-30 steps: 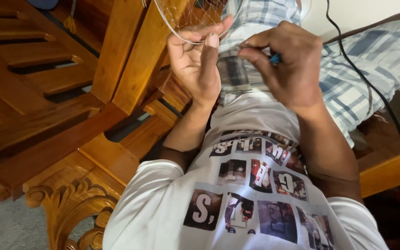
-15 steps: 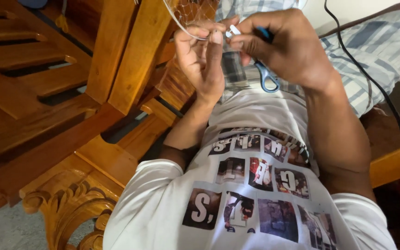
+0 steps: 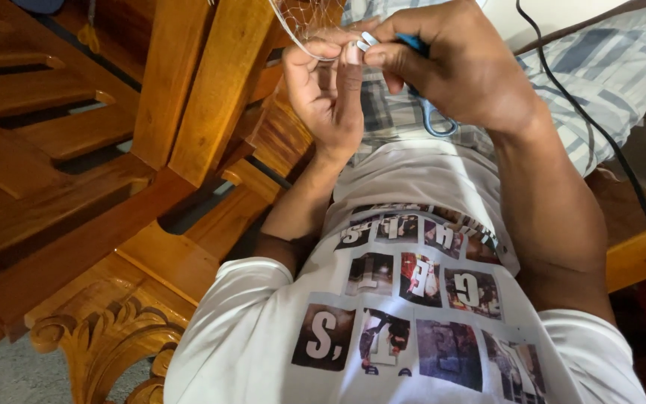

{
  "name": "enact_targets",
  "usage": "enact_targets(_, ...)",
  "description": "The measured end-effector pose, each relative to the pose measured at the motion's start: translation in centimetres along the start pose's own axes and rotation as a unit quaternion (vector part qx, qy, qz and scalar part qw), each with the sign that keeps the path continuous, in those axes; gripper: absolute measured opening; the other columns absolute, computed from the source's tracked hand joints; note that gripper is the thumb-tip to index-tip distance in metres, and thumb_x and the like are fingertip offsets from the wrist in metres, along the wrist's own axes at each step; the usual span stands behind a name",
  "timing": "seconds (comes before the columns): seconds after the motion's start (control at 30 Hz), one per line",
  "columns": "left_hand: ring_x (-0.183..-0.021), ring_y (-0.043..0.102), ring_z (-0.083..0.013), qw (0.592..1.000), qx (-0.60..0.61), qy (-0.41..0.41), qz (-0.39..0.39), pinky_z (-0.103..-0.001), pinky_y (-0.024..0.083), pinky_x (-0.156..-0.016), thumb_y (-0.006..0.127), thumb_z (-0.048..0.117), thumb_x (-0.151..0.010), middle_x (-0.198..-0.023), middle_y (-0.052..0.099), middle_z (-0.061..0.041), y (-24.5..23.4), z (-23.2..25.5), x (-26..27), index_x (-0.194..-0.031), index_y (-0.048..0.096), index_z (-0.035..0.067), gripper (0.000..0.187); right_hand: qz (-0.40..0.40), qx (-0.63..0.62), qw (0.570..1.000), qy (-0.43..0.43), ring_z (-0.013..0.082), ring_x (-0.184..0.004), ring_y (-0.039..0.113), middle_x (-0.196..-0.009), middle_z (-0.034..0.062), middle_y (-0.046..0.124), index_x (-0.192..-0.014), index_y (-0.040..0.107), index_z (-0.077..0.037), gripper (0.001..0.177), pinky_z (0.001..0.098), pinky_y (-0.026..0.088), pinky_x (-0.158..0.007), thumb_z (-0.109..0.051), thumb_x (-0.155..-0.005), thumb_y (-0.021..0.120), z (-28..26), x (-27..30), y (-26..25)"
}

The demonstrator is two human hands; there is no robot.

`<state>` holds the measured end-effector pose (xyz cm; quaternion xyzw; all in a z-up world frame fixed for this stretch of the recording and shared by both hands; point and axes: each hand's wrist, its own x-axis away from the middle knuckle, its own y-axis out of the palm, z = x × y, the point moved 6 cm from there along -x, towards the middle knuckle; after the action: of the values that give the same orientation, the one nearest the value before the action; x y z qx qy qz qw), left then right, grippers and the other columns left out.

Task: Repairing or weaving a fishing net using a netting needle and twine

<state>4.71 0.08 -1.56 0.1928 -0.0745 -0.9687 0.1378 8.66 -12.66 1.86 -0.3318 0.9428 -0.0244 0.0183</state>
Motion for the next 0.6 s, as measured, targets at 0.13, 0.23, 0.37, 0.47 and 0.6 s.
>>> enact_targets(0.13,-0.097,0.064,-0.0250,1.000,0.025,-0.008,-0.011,-0.044,0.056,-0.095,0.055,0.006,-0.097,-0.097,0.060,-0.010,-0.1,-0.4,0.2,-0.103,0.046,0.009,0.011,-0.006,0.069,0.997,-0.021,0.0138,-0.059,0.050,-0.070,0.0063,0.056,-0.087,0.058,0.000,0.022,0.0263,0.038,-0.056,-0.002,-0.108,0.058,-0.6,0.0,0.0)
enact_targets(0.23,-0.102,0.064,-0.0303,0.999,0.027,0.006,-0.027,-0.042,0.055,-0.097,0.052,0.000,-0.096,-0.100,0.060,-0.009,0.1,0.0,0.0,-0.104,0.047,0.009,0.013,0.001,0.117,0.992,-0.056,0.0139,-0.051,0.050,-0.067,0.0065,0.058,-0.090,0.062,0.001,0.019,0.0283,0.038,-0.052,-0.003,-0.109,0.060,-1.3,-0.2,0.0)
enact_targets(0.37,-0.099,0.064,-0.0226,1.000,-0.019,0.004,-0.015,-0.032,0.056,-0.091,0.053,0.003,-0.096,-0.100,0.061,-0.010,-0.1,0.0,-0.1,-0.105,0.048,0.008,0.012,0.001,0.158,0.984,-0.087,0.0186,-0.055,0.055,-0.070,0.0119,0.062,-0.121,0.067,0.005,0.020,0.0335,0.040,-0.055,-0.005,-0.108,0.056,-2.0,-0.4,0.0)
enact_targets(0.47,-0.094,0.063,-0.0165,0.999,-0.032,-0.002,-0.009,-0.025,0.057,-0.083,0.055,0.005,-0.095,-0.099,0.059,-0.009,-0.1,0.2,-0.3,-0.106,0.049,0.007,0.012,0.027,0.249,0.961,-0.120,0.0168,-0.051,0.052,-0.071,0.0104,0.063,-0.119,0.069,0.005,0.018,0.0303,0.035,-0.046,-0.005,-0.109,0.058,-1.3,-0.2,0.2)
enact_targets(0.6,-0.079,0.063,-0.0187,1.000,0.024,-0.005,-0.018,-0.028,0.058,-0.067,0.064,0.012,-0.093,-0.097,0.060,-0.009,-1.4,-1.4,-0.9,-0.107,0.052,0.007,0.019,0.050,0.157,0.973,-0.159,0.0185,-0.053,0.054,-0.076,0.0181,0.064,-0.107,0.066,0.015,0.011,0.0281,0.039,-0.043,0.022,-0.100,0.062,-1.8,-0.2,0.1)
